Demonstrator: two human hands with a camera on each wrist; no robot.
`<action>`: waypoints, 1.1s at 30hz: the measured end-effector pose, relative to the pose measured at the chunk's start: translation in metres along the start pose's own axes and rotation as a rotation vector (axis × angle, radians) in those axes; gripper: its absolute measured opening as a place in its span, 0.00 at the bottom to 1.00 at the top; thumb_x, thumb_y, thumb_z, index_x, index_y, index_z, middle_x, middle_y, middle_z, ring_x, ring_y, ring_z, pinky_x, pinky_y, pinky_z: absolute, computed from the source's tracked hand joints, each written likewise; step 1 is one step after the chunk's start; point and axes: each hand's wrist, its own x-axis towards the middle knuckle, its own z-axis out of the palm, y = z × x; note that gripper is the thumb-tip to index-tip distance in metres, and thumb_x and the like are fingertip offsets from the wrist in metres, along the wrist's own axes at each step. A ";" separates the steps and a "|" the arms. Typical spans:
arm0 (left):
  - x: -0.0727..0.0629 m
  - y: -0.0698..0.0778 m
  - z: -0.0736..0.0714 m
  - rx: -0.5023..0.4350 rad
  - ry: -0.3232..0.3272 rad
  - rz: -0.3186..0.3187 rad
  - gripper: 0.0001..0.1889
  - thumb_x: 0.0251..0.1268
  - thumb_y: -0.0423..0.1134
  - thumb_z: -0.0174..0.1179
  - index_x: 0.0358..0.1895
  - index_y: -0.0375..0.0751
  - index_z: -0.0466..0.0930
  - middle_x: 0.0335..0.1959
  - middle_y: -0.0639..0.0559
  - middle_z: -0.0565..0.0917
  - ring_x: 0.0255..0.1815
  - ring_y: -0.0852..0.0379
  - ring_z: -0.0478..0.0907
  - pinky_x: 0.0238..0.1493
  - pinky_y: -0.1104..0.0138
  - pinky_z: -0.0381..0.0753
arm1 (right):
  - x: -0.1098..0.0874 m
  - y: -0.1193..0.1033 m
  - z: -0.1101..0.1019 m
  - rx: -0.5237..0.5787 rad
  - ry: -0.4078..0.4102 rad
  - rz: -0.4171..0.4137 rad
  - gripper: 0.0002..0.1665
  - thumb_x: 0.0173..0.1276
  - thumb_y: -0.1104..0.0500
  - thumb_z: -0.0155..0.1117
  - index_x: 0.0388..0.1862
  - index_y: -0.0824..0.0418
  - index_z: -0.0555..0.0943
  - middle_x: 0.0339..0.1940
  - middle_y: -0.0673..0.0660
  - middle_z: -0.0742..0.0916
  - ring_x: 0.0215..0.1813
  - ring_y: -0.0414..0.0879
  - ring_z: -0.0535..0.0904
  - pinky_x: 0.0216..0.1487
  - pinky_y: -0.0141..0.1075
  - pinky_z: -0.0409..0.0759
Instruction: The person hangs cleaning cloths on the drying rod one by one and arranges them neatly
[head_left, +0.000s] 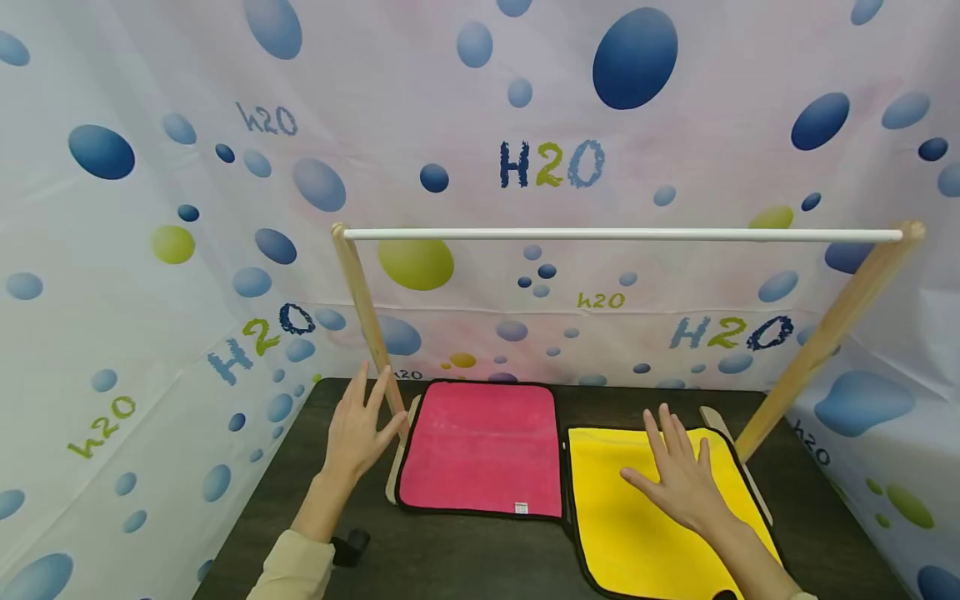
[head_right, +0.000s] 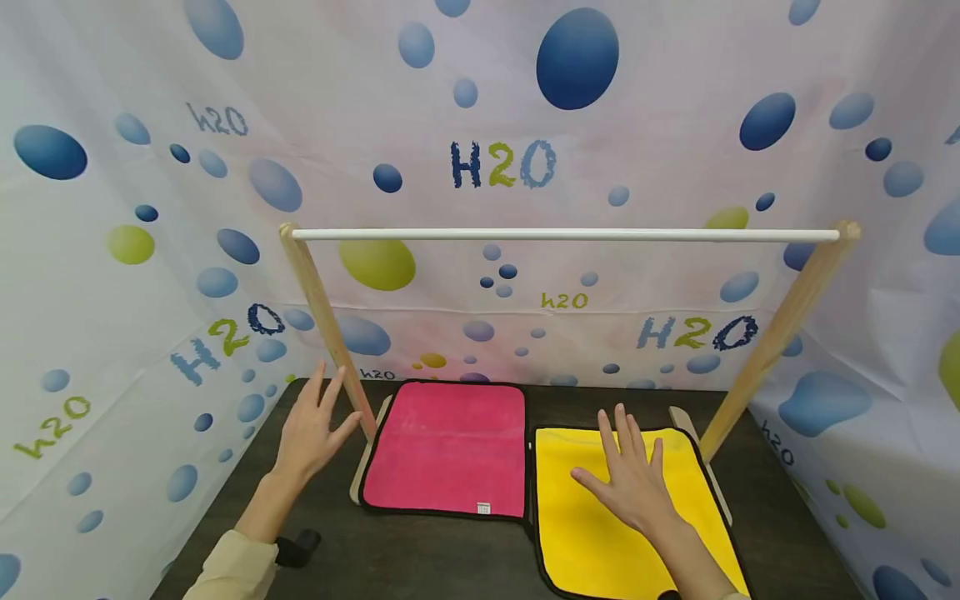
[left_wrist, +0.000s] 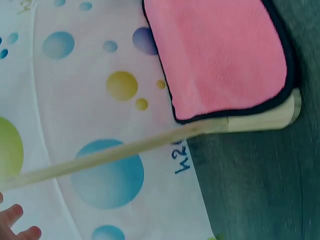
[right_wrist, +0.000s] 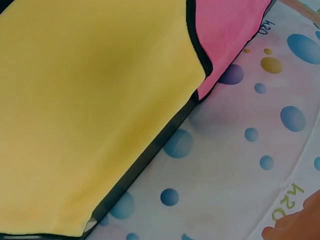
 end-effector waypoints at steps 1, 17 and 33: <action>0.001 -0.003 -0.001 -0.014 0.012 -0.004 0.37 0.64 0.66 0.37 0.67 0.43 0.59 0.64 0.30 0.60 0.57 0.31 0.65 0.47 0.41 0.70 | 0.001 -0.002 0.002 0.024 -0.004 0.006 0.54 0.61 0.38 0.55 0.73 0.61 0.41 0.72 0.69 0.47 0.71 0.65 0.39 0.59 0.70 0.30; 0.020 -0.034 0.022 -0.095 0.239 0.142 0.24 0.69 0.43 0.48 0.63 0.34 0.62 0.53 0.35 0.71 0.43 0.40 0.76 0.29 0.53 0.78 | 0.010 -0.052 0.055 0.561 -0.097 0.147 0.49 0.66 0.45 0.54 0.73 0.62 0.41 0.72 0.68 0.50 0.70 0.66 0.47 0.60 0.67 0.49; 0.033 -0.043 0.039 -0.067 0.364 0.143 0.21 0.72 0.41 0.42 0.65 0.44 0.54 0.42 0.33 0.67 0.20 0.48 0.69 0.14 0.60 0.71 | 0.021 -0.070 0.115 0.718 -0.154 0.259 0.46 0.66 0.49 0.55 0.71 0.70 0.46 0.67 0.72 0.60 0.64 0.67 0.60 0.59 0.57 0.65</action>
